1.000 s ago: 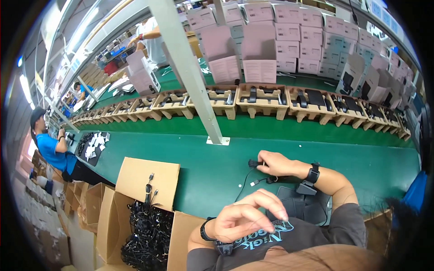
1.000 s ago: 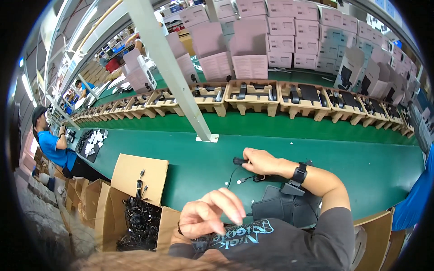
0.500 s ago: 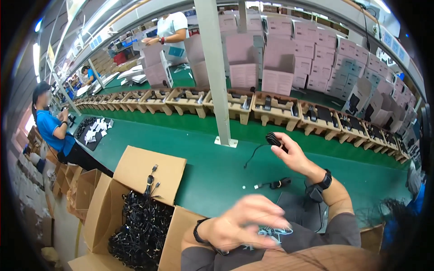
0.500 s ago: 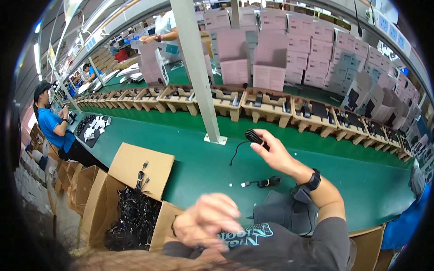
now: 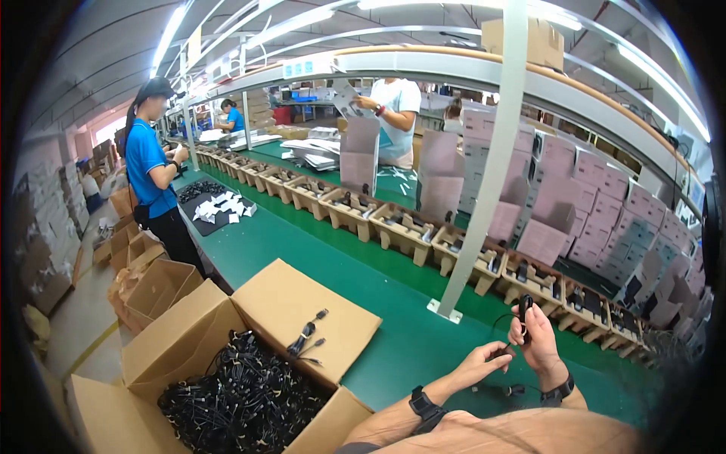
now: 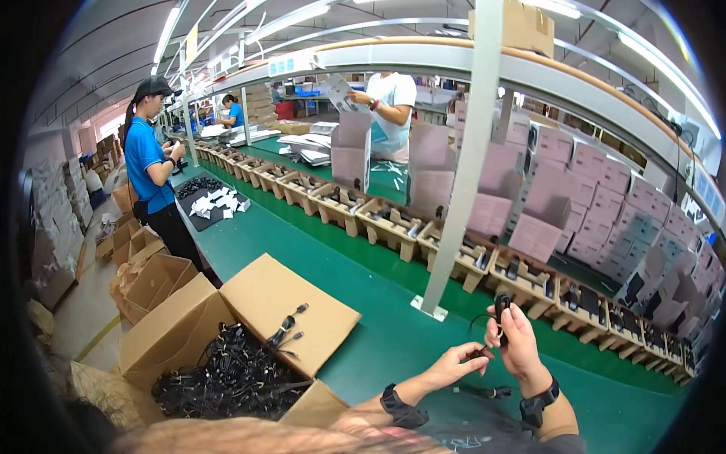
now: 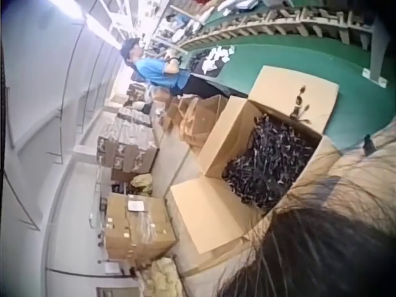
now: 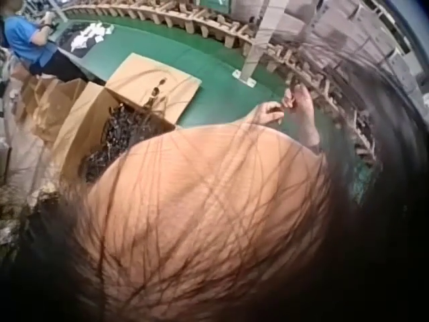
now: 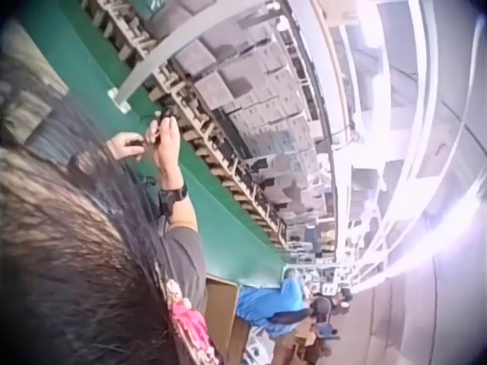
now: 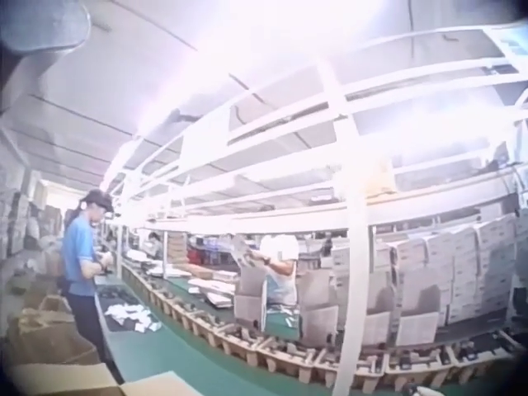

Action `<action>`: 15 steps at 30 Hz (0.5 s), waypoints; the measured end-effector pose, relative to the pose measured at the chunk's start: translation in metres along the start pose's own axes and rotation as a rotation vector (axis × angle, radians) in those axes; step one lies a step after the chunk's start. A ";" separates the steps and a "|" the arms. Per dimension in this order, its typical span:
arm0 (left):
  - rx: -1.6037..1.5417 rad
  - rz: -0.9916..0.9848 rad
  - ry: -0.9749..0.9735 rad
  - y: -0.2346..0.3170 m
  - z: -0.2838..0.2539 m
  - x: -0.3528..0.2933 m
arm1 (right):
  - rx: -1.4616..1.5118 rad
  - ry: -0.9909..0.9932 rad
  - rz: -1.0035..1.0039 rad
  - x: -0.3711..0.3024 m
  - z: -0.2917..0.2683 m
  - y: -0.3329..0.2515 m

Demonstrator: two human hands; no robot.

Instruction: The person picks up a cable from a box, places a pad into a tray, and then inserts the cable into the tray. They repeat this process, handling cables and pads one at a time and placing them into the trays on the assembly line.

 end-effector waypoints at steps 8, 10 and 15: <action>0.491 0.330 0.743 0.040 -0.062 -0.035 | -0.614 0.172 -0.014 0.019 -0.018 0.018; 0.746 0.461 0.855 0.071 -0.068 -0.048 | -0.915 0.270 -0.304 0.023 -0.024 -0.005; 0.513 0.380 0.782 0.060 -0.075 -0.044 | -1.078 0.229 -0.294 0.024 -0.019 -0.006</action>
Point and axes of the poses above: each hand's wrist, its own x-axis towards the middle knuckle, its own z-axis out of the palm, y = z × x, the point moved 9 cm from there along x, towards the middle knuckle, and after that the axes turned 1 degree about -y, right-handed, at the moved point
